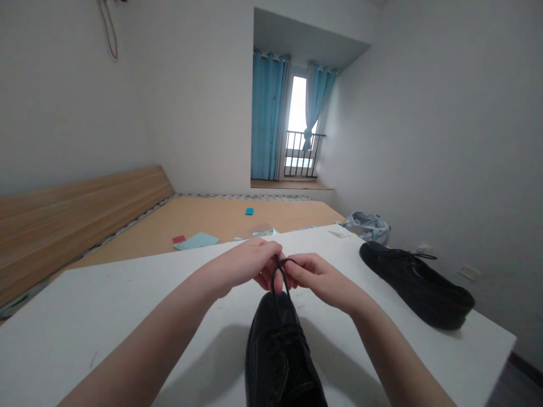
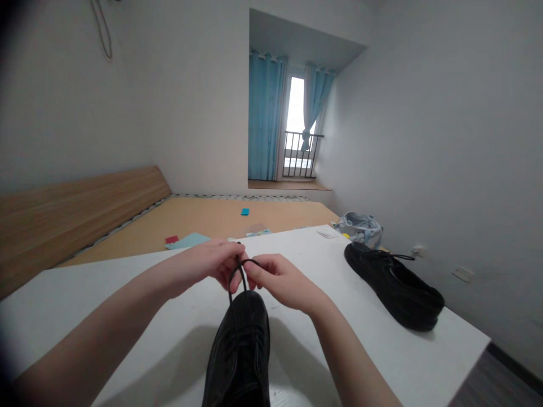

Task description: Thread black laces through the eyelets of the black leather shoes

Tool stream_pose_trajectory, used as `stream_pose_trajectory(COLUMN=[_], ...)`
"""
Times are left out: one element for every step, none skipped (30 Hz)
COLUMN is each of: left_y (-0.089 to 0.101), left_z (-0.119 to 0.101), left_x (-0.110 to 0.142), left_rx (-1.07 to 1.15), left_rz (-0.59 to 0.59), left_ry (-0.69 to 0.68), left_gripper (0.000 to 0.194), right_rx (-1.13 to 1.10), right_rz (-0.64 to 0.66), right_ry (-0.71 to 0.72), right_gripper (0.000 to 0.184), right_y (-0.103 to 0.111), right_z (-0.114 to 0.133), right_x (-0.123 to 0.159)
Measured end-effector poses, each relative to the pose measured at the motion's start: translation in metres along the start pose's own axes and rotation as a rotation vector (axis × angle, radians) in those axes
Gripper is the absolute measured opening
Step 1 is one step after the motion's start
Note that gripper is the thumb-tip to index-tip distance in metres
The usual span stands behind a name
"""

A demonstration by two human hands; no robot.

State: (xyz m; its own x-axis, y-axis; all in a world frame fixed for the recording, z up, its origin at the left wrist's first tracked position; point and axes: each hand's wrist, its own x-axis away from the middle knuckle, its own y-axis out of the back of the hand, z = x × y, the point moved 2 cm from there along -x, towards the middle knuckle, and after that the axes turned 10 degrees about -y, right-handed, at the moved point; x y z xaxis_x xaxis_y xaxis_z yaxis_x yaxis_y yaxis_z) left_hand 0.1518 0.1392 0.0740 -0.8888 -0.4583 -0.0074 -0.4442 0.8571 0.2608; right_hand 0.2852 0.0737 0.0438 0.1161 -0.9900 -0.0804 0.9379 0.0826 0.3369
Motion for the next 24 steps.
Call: stream_pose_trajectory(left_y=[0.0,0.001,0.002,0.003,0.005,0.006,0.007,0.008,0.008,0.008,0.008,0.007,0.007,0.007,0.006,0.006,0.006,0.005,0.005,0.004,0.004,0.004,0.005,0.006], left_z=[-0.001,-0.002,-0.003,-0.004,-0.004,-0.005,-0.005,-0.005,-0.006,-0.006,-0.007,-0.008,-0.008,-0.009,-0.009,-0.009,-0.01,-0.01,-0.01,-0.01,-0.01,-0.009,-0.009,-0.008], left_x=[0.001,0.001,0.002,0.003,0.004,0.005,0.006,0.007,0.007,0.008,0.009,0.009,0.01,0.01,0.01,0.01,0.009,0.009,0.009,0.009,0.01,0.01,0.01,0.01], left_rx=[-0.021,-0.037,-0.047,-0.055,-0.062,-0.067,-0.065,-0.061,-0.057,-0.056,-0.061,-0.074,-0.091,-0.111,-0.128,-0.14,-0.148,-0.15,-0.147,-0.145,-0.149,-0.162,-0.182,-0.207], left_rz=[0.001,-0.005,-0.02,-0.036,-0.051,-0.058,-0.05,-0.032,-0.006,0.027,0.064,0.097,0.125,0.149,0.168,0.183,0.196,0.211,0.226,0.241,0.251,0.25,0.239,0.215], left_ry=[0.01,0.014,0.012,0.006,-0.003,-0.012,-0.025,-0.044,-0.068,-0.096,-0.127,-0.156,-0.182,-0.201,-0.215,-0.224,-0.231,-0.235,-0.24,-0.246,-0.252,-0.257,-0.26,-0.262], left_gripper=[0.033,0.034,0.033,0.032,0.031,0.03,0.029,0.028,0.028,0.028,0.027,0.027,0.026,0.025,0.024,0.022,0.019,0.018,0.017,0.017,0.017,0.019,0.02,0.021], right_rx=[-0.049,-0.103,-0.159,-0.205,-0.239,-0.255,-0.251,-0.235,-0.206,-0.167,-0.13,-0.102,-0.092,-0.096,-0.112,-0.136,-0.16,-0.177,-0.188,-0.195,-0.202,-0.205,-0.205,-0.214], right_rz=[0.03,0.024,0.009,0.015,0.047,0.107,0.183,0.257,0.316,0.357,0.38,0.381,0.354,0.318,0.279,0.248,0.232,0.232,0.244,0.262,0.275,0.285,0.29,0.288], right_ry=[-0.02,-0.037,-0.052,-0.067,-0.082,-0.098,-0.112,-0.128,-0.142,-0.153,-0.162,-0.174,-0.19,-0.205,-0.215,-0.218,-0.215,-0.208,-0.199,-0.192,-0.187,-0.184,-0.18,-0.173], right_gripper=[0.045,0.047,0.048,0.048,0.048,0.046,0.043,0.04,0.038,0.035,0.032,0.029,0.027,0.027,0.028,0.03,0.032,0.032,0.033,0.033,0.034,0.034,0.034,0.033], right_y=[0.001,0.004,0.007,0.009,0.011,0.013,0.013,0.013,0.012,0.01,0.008,0.005,0.003,0.0,-0.001,-0.003,-0.004,-0.005,-0.005,-0.005,-0.005,-0.005,-0.005,-0.005], right_z=[-0.002,-0.003,-0.004,-0.005,-0.005,-0.005,-0.004,-0.004,-0.003,-0.004,-0.004,-0.006,-0.008,-0.01,-0.013,-0.015,-0.017,-0.019,-0.02,-0.021,-0.022,-0.021,-0.021,-0.02], right_x=[0.0,0.0,0.001,0.003,0.005,0.007,0.01,0.012,0.014,0.014,0.014,0.012,0.01,0.007,0.004,0.001,-0.002,-0.003,-0.004,-0.005,-0.005,-0.004,-0.004,-0.004])
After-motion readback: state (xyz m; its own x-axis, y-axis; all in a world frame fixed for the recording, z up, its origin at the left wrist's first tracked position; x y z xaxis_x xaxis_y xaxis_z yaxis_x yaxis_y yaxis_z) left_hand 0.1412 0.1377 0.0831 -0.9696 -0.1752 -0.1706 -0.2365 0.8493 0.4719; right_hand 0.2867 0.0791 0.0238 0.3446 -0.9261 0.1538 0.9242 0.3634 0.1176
